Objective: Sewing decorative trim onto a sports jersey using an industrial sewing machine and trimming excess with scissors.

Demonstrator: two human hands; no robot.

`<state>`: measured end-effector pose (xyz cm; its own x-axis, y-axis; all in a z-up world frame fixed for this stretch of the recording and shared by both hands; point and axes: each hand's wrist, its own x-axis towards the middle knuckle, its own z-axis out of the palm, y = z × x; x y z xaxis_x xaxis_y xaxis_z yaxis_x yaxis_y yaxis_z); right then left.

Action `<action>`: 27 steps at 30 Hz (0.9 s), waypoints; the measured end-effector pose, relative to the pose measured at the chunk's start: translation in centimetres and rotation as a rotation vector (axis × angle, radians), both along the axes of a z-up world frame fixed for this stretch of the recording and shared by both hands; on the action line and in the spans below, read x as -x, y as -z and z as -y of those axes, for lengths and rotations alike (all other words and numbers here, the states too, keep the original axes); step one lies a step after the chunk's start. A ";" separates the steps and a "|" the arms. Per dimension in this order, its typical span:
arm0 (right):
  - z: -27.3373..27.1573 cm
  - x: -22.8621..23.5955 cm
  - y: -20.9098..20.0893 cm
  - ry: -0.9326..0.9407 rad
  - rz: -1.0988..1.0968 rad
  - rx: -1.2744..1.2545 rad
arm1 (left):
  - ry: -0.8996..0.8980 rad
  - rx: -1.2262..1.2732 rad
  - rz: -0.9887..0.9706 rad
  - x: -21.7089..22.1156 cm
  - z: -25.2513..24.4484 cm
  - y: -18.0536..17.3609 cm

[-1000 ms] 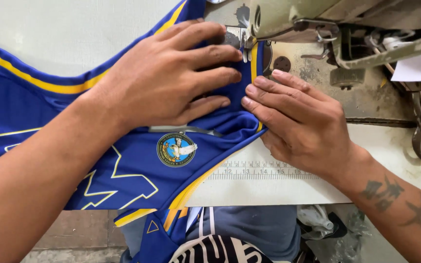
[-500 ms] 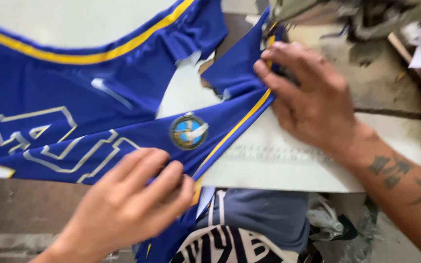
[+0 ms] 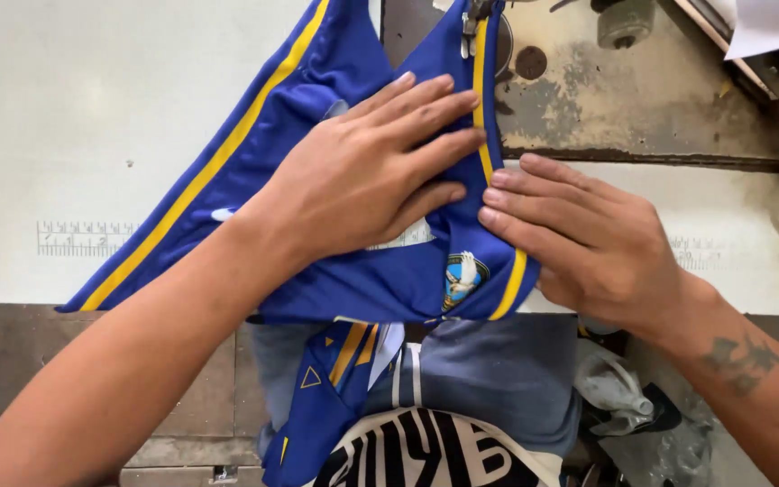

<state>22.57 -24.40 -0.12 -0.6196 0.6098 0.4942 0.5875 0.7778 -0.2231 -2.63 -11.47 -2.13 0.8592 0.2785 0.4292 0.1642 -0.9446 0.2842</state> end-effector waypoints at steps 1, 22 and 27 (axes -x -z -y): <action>0.0 -0.2 -0.1 -0.018 -0.015 0.029 | -0.011 -0.049 -0.017 0.4 -0.1 -0.2; -5.6 0.9 -0.4 0.092 0.121 -0.052 | 0.225 -0.047 -0.053 0.6 -12.0 -0.9; -6.3 1.1 0.5 0.154 0.103 -0.068 | 0.348 -0.054 -0.050 -0.4 -14.9 -0.8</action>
